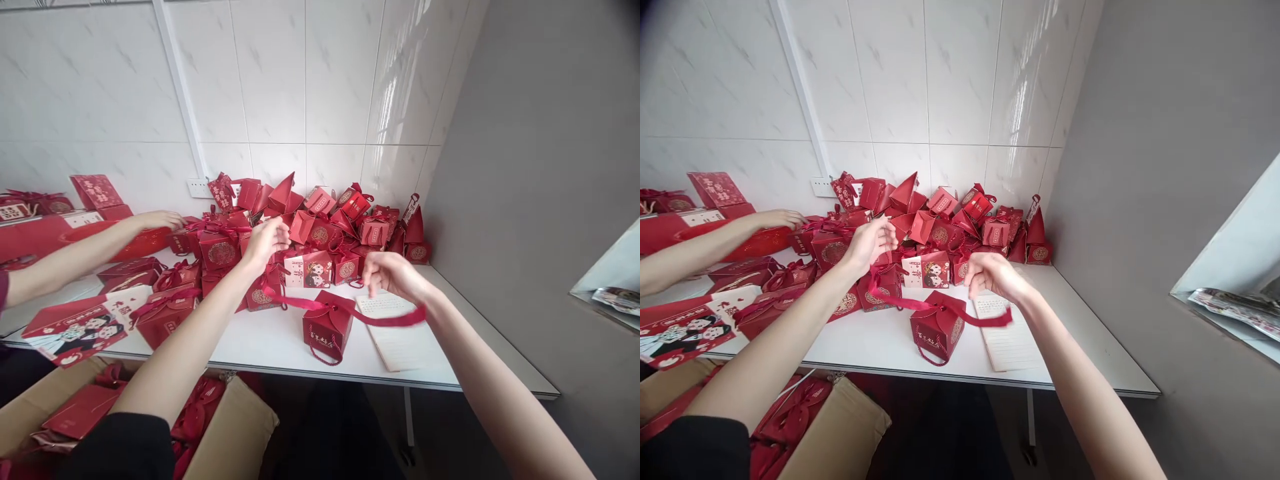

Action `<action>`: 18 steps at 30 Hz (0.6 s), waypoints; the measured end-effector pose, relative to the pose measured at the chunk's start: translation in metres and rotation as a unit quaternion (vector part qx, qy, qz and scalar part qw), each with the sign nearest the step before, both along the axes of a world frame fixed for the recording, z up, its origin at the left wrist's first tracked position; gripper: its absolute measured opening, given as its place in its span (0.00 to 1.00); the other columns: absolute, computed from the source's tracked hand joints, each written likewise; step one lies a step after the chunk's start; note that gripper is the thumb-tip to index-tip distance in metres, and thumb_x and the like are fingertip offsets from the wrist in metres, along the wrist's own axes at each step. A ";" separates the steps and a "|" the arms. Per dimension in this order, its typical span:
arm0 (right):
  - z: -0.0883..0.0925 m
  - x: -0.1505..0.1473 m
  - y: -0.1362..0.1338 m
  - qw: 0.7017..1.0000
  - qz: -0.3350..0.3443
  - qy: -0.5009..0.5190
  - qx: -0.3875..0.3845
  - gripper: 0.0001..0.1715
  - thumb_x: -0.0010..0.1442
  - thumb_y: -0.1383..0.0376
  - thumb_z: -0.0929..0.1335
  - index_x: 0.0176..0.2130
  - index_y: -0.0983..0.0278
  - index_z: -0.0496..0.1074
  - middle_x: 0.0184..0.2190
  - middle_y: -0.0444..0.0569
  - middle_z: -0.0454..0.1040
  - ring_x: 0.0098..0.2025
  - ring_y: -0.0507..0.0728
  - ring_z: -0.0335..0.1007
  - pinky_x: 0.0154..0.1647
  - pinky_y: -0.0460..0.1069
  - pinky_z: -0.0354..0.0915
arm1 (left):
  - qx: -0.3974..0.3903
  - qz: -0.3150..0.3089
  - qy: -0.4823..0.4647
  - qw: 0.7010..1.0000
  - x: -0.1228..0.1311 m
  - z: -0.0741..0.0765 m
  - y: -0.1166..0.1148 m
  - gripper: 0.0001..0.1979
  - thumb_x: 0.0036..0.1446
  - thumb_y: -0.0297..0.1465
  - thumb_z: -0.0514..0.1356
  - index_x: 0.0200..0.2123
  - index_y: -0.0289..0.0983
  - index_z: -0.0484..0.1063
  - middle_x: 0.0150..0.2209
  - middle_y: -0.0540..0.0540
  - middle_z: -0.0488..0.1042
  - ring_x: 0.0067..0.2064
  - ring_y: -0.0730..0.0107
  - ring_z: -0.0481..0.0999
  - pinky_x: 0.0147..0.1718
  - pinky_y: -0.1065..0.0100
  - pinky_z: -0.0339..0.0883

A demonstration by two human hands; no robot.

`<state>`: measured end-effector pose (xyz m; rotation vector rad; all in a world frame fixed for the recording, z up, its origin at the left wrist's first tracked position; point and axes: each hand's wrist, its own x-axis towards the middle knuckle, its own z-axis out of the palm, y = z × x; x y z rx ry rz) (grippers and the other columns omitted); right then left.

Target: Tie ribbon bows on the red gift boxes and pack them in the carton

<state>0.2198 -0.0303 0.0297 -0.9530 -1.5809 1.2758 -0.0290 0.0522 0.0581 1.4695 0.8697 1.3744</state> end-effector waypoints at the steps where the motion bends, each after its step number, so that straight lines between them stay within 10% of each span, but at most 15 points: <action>1: -0.007 -0.003 0.002 0.996 -0.021 -0.081 0.028 0.14 0.51 0.56 0.65 0.23 0.64 0.66 0.22 0.46 0.73 0.22 0.54 0.70 0.25 0.49 0.66 | 0.007 -0.013 0.069 0.998 0.000 -0.005 -0.003 0.12 0.51 0.37 0.56 0.24 0.35 0.68 0.21 0.51 0.68 0.22 0.75 0.68 0.25 0.71 0.65; 7: -0.041 -0.036 0.009 0.892 -0.027 -0.396 0.214 0.07 0.54 0.67 0.64 0.28 0.64 0.72 0.30 0.47 0.74 0.32 0.53 0.68 0.36 0.48 0.62 | 0.145 -0.159 0.431 0.876 0.021 -0.055 -0.032 0.09 0.50 0.32 0.54 0.28 0.37 0.73 0.30 0.48 0.75 0.33 0.68 0.72 0.33 0.69 0.63; 18: -0.055 -0.045 -0.001 0.835 -0.082 -0.480 0.256 0.07 0.54 0.73 0.64 0.28 0.65 0.70 0.30 0.48 0.68 0.31 0.52 0.65 0.32 0.46 0.58 | 0.157 -0.229 0.472 0.836 0.030 -0.074 -0.031 0.06 0.49 0.30 0.55 0.27 0.38 0.71 0.26 0.50 0.72 0.29 0.69 0.70 0.27 0.71 0.60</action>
